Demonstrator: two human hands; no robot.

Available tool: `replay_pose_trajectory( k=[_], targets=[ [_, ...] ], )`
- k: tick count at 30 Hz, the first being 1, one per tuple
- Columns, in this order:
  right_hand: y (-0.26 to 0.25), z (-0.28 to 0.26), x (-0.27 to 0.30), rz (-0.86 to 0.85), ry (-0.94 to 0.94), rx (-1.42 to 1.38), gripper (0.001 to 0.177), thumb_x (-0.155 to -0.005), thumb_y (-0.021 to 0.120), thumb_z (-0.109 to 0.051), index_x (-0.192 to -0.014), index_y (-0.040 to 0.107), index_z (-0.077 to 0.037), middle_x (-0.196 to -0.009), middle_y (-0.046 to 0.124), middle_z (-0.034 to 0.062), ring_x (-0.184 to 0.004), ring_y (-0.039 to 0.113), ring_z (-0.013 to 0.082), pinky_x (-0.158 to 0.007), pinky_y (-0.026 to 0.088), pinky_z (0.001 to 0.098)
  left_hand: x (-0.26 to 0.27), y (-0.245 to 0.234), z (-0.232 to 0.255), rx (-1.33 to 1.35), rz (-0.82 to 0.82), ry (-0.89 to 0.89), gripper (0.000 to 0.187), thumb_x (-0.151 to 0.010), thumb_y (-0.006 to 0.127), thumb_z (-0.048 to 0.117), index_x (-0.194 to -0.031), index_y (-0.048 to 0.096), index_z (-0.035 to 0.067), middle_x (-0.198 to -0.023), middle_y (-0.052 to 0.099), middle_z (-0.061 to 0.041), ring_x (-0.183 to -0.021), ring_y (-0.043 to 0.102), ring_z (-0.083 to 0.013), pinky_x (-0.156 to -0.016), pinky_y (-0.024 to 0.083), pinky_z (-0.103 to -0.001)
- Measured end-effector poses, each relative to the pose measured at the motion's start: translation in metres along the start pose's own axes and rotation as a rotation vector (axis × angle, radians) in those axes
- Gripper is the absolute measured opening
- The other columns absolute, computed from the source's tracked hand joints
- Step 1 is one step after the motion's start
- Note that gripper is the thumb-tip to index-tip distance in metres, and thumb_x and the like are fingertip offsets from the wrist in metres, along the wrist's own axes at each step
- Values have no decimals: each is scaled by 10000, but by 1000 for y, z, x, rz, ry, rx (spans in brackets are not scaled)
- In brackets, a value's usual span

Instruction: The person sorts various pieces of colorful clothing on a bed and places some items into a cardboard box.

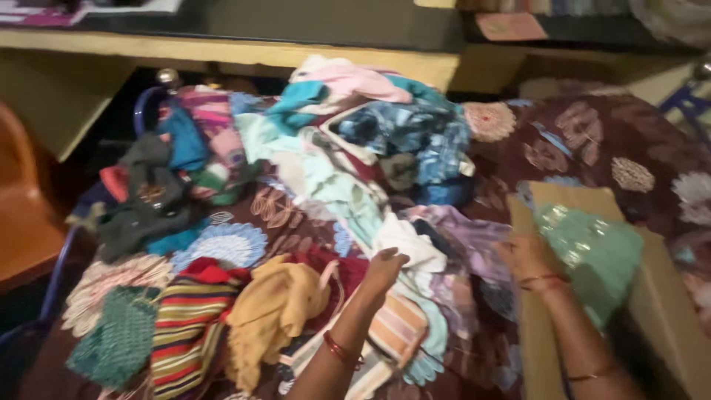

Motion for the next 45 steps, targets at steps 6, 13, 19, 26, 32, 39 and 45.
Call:
replay_pose_trajectory(
  k=[6, 13, 19, 26, 32, 39, 45],
  targets=[
    [64, -318, -3, -223, -405, -395, 386, -842, 747, -402, -1094, 770, -111, -1052, 766, 156, -928, 745, 319, -830, 582, 416, -17, -191, -11, 99, 280, 241, 697, -845, 740, 276, -1408, 521, -72, -1322, 655, -174, -1142, 646, -206, -949, 517, -325],
    [180, -541, -27, -381, -455, -519, 434, -844, 743, -362, -1192, 736, -103, -1004, 784, 146, -895, 776, 254, -810, 595, 360, 5, -427, -16, -169, 616, 96, 750, -846, 768, 242, -1470, 472, -50, -1347, 596, -264, -1189, 600, -255, -989, 483, -340],
    [284, -657, -84, -303, -538, -557, 467, -858, 765, -345, -1248, 704, -97, -1110, 751, 164, -1012, 739, 303, -871, 572, 385, -3, -560, -34, -31, 700, 86, 749, -818, 753, 226, -1468, 476, -22, -1375, 585, -245, -1106, 659, -241, -879, 557, -341],
    [355, -767, -116, -269, -843, -216, 651, -840, 691, -222, -1468, 557, -116, -1545, 399, 229, -1405, 363, 489, -1152, 350, 529, -3, -631, -48, 110, 716, -35, 717, -826, 709, 218, -1461, 475, -21, -1392, 623, -230, -1185, 681, -322, -929, 559, -399],
    [381, -823, -128, -413, -836, 403, 441, -915, 610, -199, -1345, 644, -288, -1726, 79, 165, -1584, 50, 464, -1204, 107, 710, -5, -652, -93, 107, 760, 25, 712, -840, 721, 224, -1453, 484, -52, -1447, 573, -232, -1335, 566, -310, -1097, 439, -378],
    [369, -827, -102, -794, -1014, 22, 461, -854, 701, -245, -1279, 683, -67, -1321, 657, 125, -1293, 564, 319, -1141, 383, 543, 27, -647, -25, -160, 834, 302, 1078, -651, 830, 195, -1511, 227, -45, -1439, 470, -288, -1311, 518, -374, -1065, 426, -391],
    [332, -798, -93, -1316, -1107, -395, 435, -931, 692, -340, -1259, 682, -55, -1249, 738, 125, -1163, 704, 257, -1012, 526, 360, 42, -621, -1, -624, 833, 287, 521, -719, 785, 151, -1221, 659, 101, -1216, 692, -242, -1146, 639, -432, -968, 510, -451]
  ],
)
Point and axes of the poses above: each hand's wrist, its own x-axis away from the middle knuckle, its own y-axis out of the palm, z = x × y, the point moved 3 cm from there along -x, towards the middle knuckle
